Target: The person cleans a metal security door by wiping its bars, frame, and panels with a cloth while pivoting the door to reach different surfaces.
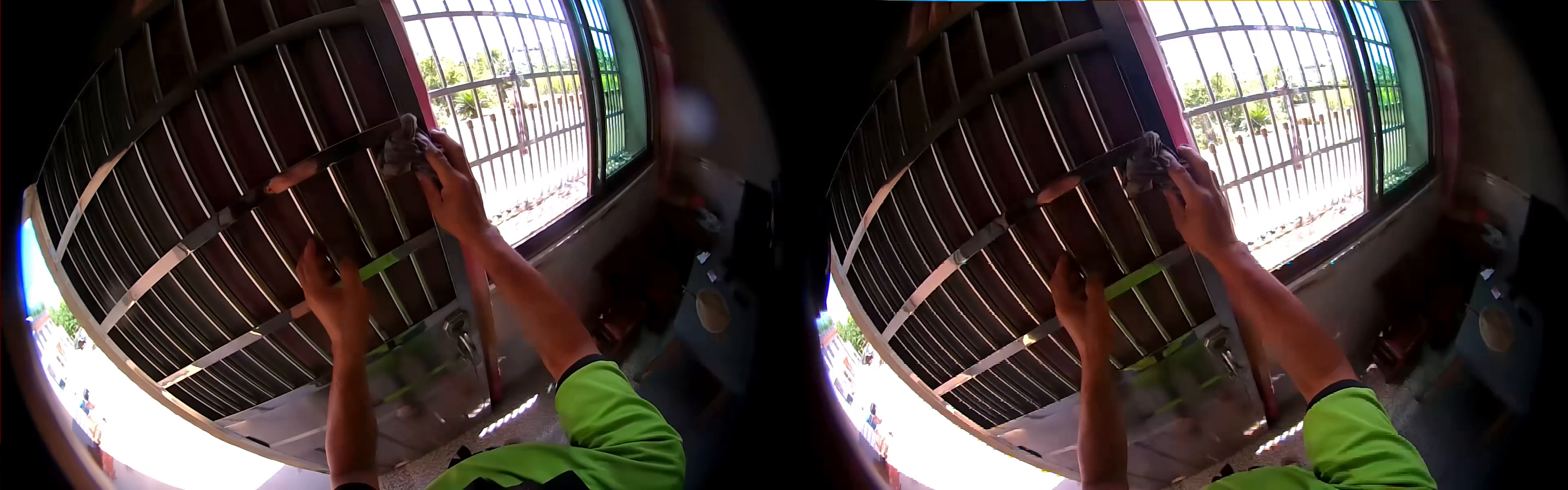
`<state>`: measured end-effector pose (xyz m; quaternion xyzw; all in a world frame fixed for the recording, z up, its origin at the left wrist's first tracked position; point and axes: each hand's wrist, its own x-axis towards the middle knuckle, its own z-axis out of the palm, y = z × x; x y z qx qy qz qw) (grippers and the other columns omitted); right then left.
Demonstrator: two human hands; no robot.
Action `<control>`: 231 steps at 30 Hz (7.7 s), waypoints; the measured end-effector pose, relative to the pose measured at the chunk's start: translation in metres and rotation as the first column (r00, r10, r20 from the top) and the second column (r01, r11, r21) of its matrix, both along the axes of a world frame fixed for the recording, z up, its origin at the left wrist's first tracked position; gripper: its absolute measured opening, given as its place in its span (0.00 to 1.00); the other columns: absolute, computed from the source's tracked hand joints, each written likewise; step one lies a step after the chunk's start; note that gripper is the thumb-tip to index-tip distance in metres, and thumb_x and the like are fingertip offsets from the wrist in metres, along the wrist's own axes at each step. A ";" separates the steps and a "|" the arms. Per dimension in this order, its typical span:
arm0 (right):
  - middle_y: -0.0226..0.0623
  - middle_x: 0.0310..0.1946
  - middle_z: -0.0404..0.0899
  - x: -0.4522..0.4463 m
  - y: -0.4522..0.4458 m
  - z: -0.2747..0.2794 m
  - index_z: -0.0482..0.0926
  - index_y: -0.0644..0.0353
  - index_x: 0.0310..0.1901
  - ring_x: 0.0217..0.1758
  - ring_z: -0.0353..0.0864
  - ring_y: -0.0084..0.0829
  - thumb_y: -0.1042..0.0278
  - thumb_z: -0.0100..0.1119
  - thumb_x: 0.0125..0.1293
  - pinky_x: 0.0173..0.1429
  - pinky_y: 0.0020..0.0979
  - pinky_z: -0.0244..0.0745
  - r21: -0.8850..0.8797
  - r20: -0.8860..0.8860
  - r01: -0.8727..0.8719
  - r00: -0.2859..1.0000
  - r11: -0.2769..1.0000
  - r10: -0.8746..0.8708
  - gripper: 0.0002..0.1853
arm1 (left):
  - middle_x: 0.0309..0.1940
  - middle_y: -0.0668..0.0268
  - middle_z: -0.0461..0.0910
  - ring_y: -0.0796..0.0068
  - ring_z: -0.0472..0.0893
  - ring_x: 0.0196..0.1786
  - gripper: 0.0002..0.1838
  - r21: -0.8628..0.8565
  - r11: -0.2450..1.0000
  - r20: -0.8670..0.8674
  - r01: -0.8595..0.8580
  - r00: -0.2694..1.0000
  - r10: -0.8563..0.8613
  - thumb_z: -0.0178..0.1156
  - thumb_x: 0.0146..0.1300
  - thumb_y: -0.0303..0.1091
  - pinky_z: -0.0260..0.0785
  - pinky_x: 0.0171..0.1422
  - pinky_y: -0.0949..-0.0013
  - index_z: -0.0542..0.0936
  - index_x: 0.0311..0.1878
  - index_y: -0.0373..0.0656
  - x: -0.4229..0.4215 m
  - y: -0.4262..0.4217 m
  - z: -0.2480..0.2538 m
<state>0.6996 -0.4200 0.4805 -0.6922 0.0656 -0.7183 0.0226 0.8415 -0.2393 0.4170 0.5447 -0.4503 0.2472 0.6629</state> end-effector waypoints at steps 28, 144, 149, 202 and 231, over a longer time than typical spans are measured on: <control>0.49 0.64 0.71 -0.023 0.010 -0.139 0.76 0.57 0.65 0.65 0.73 0.54 0.83 0.60 0.58 0.70 0.43 0.70 0.200 -0.040 -0.107 0.992 0.974 0.117 0.30 | 0.61 0.52 0.74 0.49 0.70 0.67 0.35 0.143 0.645 0.630 -0.751 0.571 0.526 0.63 0.60 0.32 0.52 0.76 0.43 0.68 0.72 0.37 -0.009 0.019 -0.039; 0.56 0.48 0.74 0.141 0.266 -0.414 0.67 0.63 0.56 0.52 0.76 0.52 0.65 0.59 0.66 0.56 0.45 0.72 0.846 -0.002 -0.060 0.993 0.529 0.116 0.21 | 0.62 0.52 0.74 0.47 0.71 0.65 0.18 0.503 0.862 0.242 -0.058 0.967 -0.076 0.58 0.61 0.26 0.62 0.70 0.49 0.79 0.55 0.37 0.056 0.199 -0.208; 0.51 0.42 0.86 0.161 0.386 -0.568 0.83 0.62 0.49 0.43 0.85 0.45 0.65 0.62 0.50 0.46 0.46 0.78 0.831 -0.495 0.190 -0.178 0.523 0.850 0.22 | 0.55 0.47 0.78 0.44 0.75 0.60 0.17 0.830 0.544 -0.076 0.125 0.991 -0.111 0.62 0.60 0.30 0.67 0.67 0.52 0.81 0.52 0.36 0.095 0.314 -0.362; 0.35 0.49 0.79 -0.045 0.191 -0.621 0.72 0.56 0.65 0.47 0.80 0.31 0.62 0.57 0.70 0.48 0.34 0.80 0.740 -0.533 0.356 0.828 0.570 0.174 0.23 | 0.47 0.66 0.82 0.78 0.80 0.47 0.18 -0.046 0.993 -0.699 0.108 0.707 -0.109 0.56 0.67 0.28 0.73 0.51 0.71 0.79 0.59 0.38 0.334 0.499 -0.261; 0.54 0.43 0.82 0.045 -0.046 -0.064 0.79 0.72 0.51 0.46 0.79 0.49 0.42 0.52 0.76 0.54 0.45 0.72 0.464 0.169 0.173 0.946 0.869 -0.278 0.31 | 0.71 0.53 0.66 0.58 0.66 0.74 0.33 -0.176 0.760 0.464 -0.625 0.629 0.624 0.62 0.70 0.35 0.60 0.76 0.57 0.63 0.74 0.38 0.409 0.425 0.112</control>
